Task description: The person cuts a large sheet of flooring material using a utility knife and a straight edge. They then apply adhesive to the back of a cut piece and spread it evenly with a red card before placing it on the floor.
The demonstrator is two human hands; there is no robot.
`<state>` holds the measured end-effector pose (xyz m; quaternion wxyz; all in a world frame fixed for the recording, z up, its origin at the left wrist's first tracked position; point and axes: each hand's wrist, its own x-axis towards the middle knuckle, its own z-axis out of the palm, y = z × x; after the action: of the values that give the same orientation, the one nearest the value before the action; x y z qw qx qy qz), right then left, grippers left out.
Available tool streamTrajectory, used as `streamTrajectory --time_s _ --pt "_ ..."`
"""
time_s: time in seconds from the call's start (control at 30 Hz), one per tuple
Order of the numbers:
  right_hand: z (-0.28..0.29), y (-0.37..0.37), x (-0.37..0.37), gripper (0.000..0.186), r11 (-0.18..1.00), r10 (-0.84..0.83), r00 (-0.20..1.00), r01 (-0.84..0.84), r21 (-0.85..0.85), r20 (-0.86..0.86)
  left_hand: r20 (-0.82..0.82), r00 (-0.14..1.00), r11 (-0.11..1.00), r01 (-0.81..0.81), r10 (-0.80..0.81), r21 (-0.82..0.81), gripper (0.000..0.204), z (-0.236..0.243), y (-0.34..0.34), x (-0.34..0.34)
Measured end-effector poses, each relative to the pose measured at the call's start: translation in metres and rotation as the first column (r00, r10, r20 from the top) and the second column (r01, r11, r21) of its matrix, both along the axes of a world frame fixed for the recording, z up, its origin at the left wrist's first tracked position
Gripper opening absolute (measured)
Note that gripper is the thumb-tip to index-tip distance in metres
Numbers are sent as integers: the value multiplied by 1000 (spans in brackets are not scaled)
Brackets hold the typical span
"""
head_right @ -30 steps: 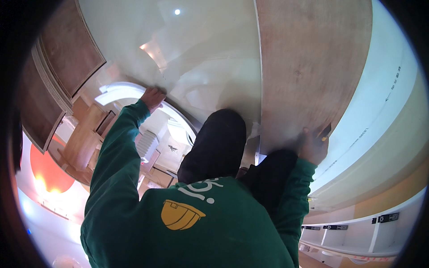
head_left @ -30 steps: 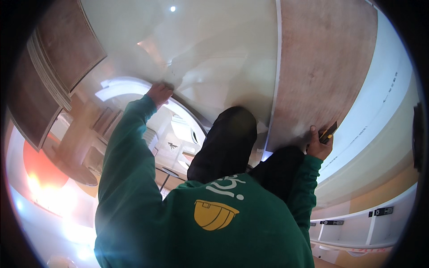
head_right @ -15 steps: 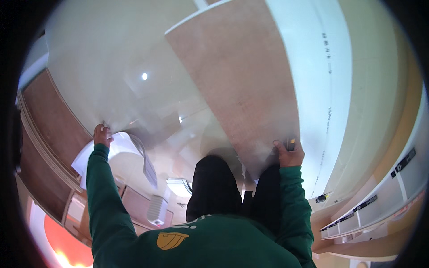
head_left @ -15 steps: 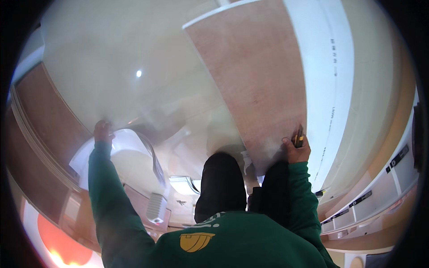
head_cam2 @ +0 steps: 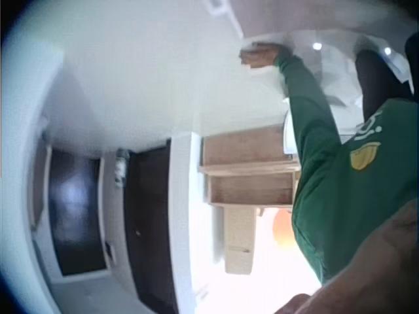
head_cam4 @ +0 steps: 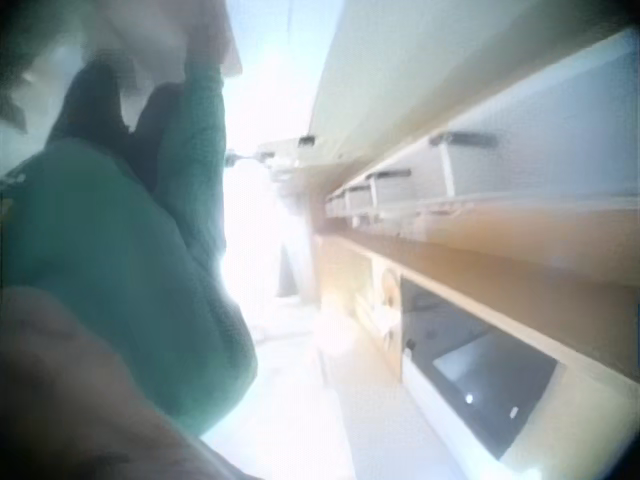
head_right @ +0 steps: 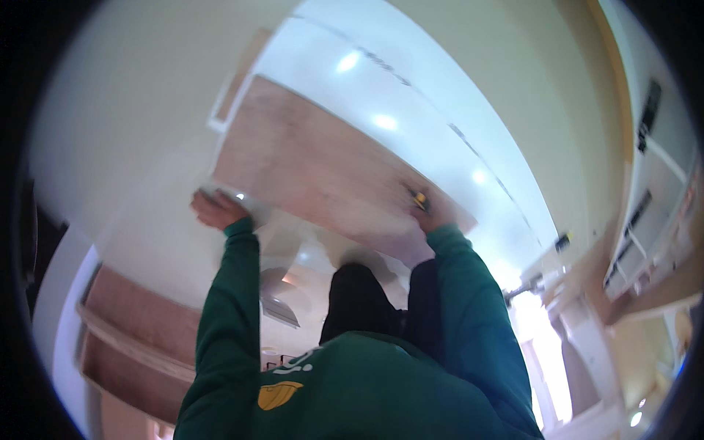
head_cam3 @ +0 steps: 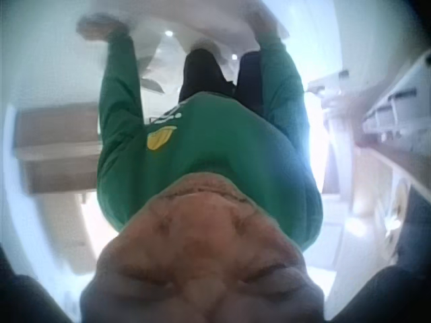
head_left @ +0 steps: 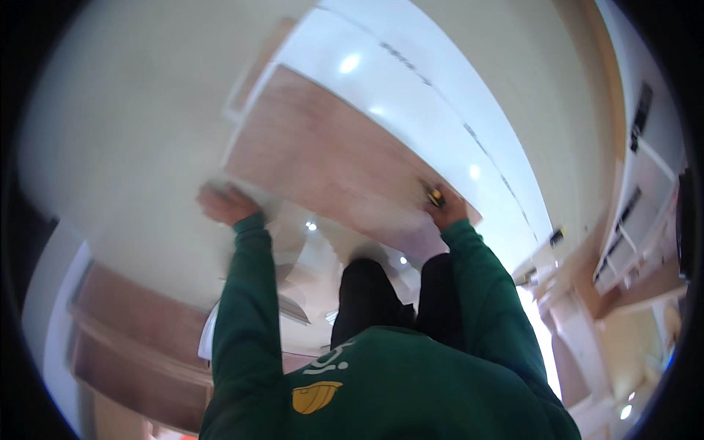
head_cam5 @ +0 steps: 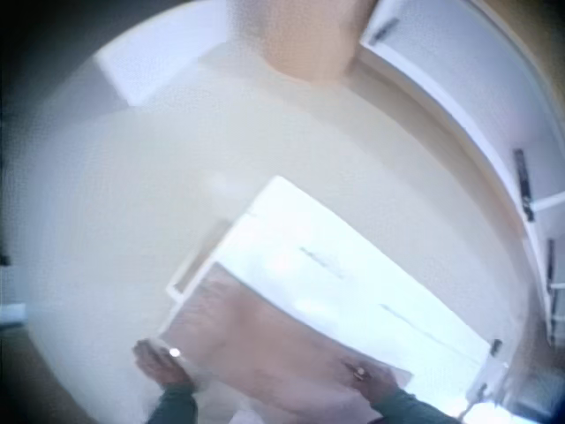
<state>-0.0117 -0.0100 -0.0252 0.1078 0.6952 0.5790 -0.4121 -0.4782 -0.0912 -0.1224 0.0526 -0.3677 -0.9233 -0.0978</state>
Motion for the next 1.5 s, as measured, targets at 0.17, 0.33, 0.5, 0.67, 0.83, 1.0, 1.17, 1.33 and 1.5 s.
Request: streamTrajectory --time_s 0.17,0.33,0.5,0.67,0.83,1.0,1.17,1.33,1.5 --pt "17 12 -19 53 985 56 995 -42 -168 83 -114 990 996 90 -86 27 63 5 5 -8" --pt "21 16 -17 54 990 63 996 -54 -131 65 -48 996 993 66 -70 -98 54 11 4 -6" --pt "24 20 -19 52 993 77 997 -74 -92 28 -68 996 998 64 -64 -7 64 10 15 -7" --pt "28 38 -20 46 987 98 995 -101 -128 -34 -115 991 998 67 -67 -7 63 -3 6 -13" --pt "12 7 -4 50 976 206 974 -197 96 -95 -67 996 998 58 -57 13 59 19 8 2" --pt "23 14 -11 47 982 188 977 -185 35 -105 -162 985 998 48 -52 -27 55 27 2 1" --pt "26 -14 0 49 975 186 970 -162 151 -158 -131 991 983 -12 -12 -181 51 21 1 -2" --pt "38 -91 35 39 901 -39 967 143 409 -252 -327 945 988 -50 -1 -148 43 -12 -36 -31" --pt "38 -268 94 36 612 -620 761 621 489 -190 -26 997 989 68 -72 -129 46 13 -37 -18"
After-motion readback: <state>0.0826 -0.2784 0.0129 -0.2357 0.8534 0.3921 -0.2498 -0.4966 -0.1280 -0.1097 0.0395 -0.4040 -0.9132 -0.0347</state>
